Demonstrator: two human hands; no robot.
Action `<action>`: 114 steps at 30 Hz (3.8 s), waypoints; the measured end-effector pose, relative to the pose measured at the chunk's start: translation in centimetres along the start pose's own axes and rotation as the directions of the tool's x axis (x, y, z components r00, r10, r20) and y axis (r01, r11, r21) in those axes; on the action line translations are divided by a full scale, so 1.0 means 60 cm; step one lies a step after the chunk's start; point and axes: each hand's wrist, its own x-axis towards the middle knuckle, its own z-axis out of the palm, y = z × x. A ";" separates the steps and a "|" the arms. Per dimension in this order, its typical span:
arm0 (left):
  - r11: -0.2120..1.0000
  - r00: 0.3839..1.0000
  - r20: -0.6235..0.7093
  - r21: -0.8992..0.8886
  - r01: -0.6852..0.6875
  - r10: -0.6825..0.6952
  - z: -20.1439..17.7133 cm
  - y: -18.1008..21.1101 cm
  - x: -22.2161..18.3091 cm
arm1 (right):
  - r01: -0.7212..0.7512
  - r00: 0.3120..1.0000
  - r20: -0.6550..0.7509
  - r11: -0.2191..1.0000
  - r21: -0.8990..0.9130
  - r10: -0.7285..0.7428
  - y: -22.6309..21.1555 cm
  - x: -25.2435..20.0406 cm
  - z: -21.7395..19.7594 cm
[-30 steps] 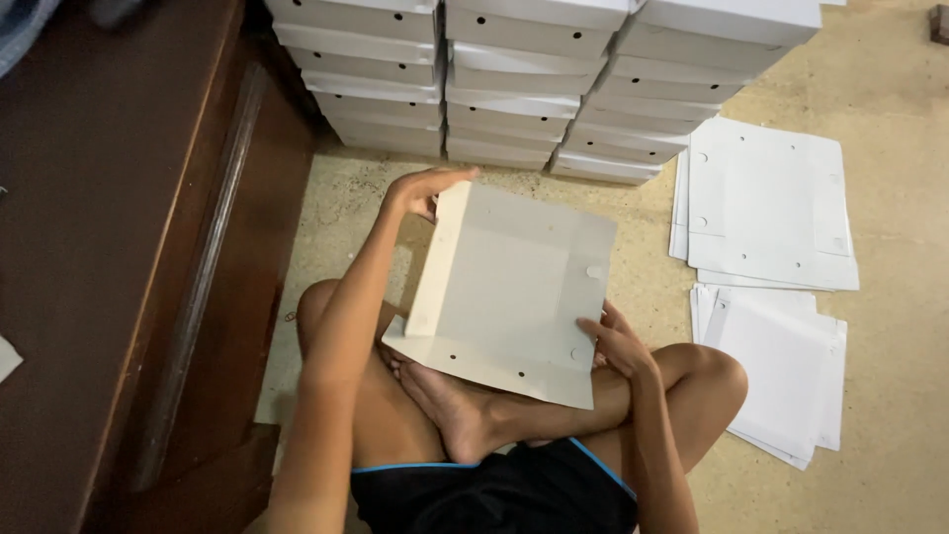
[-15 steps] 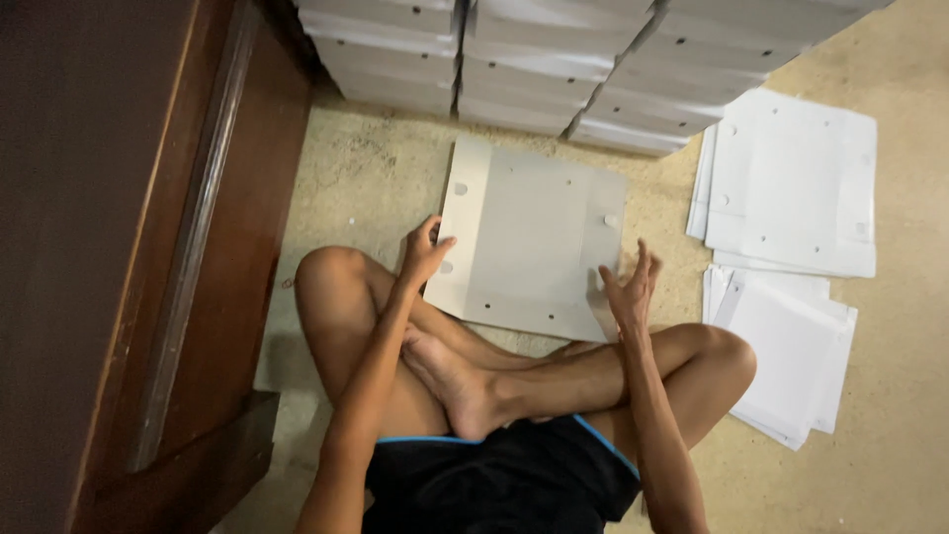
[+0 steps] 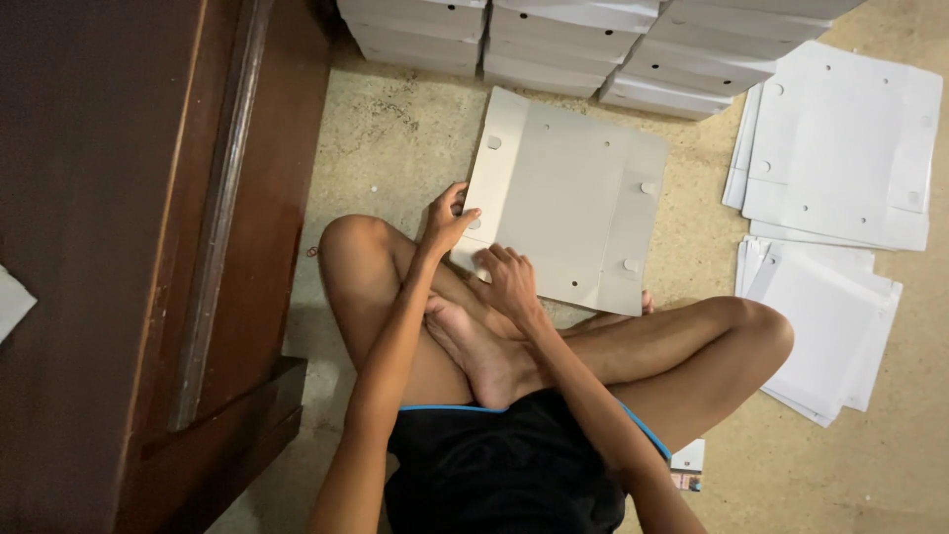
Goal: The person folds white cardboard sheets into boxes and lids, tucking the tabs into the slots to secure the corners. The person assembles multiple boxes and lids one at a time and stacks the finished components.
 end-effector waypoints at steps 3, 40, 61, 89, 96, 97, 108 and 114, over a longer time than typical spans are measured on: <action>0.997 1.000 0.008 -0.076 0.004 -0.003 0.007 -0.018 0.007 | 0.059 0.986 -0.160 0.997 0.059 -0.049 -0.013 -0.017 -0.030; 0.996 0.999 0.038 -0.086 0.036 -0.033 0.001 -0.014 0.007 | -0.281 0.781 -0.158 0.566 0.775 0.604 0.006 -0.024 -0.056; 0.978 0.993 0.013 -0.171 0.119 -0.118 0.065 0.051 -0.030 | -0.570 0.797 0.363 0.403 0.716 0.482 0.076 0.091 -0.126; 0.979 0.999 0.016 -0.200 0.038 -0.036 0.084 0.059 -0.029 | -0.568 0.776 0.345 0.348 0.745 0.528 0.062 0.086 -0.138; 0.980 1.000 0.007 -0.196 0.031 -0.030 0.078 0.064 -0.031 | -0.562 0.782 0.323 0.378 0.736 0.533 0.073 0.083 -0.129; 0.982 0.999 -0.003 -0.184 0.033 -0.034 0.077 0.067 -0.031 | -0.560 0.785 0.347 0.350 0.751 0.512 0.071 0.082 -0.134; 0.980 0.998 -0.031 -0.195 0.048 -0.055 0.070 0.068 -0.032 | -0.523 0.826 0.400 0.276 0.806 0.396 0.072 0.076 -0.146; 0.980 0.999 -0.016 -0.194 0.048 -0.052 0.070 0.068 -0.033 | -0.553 0.808 0.427 0.275 0.786 0.406 0.082 0.077 -0.136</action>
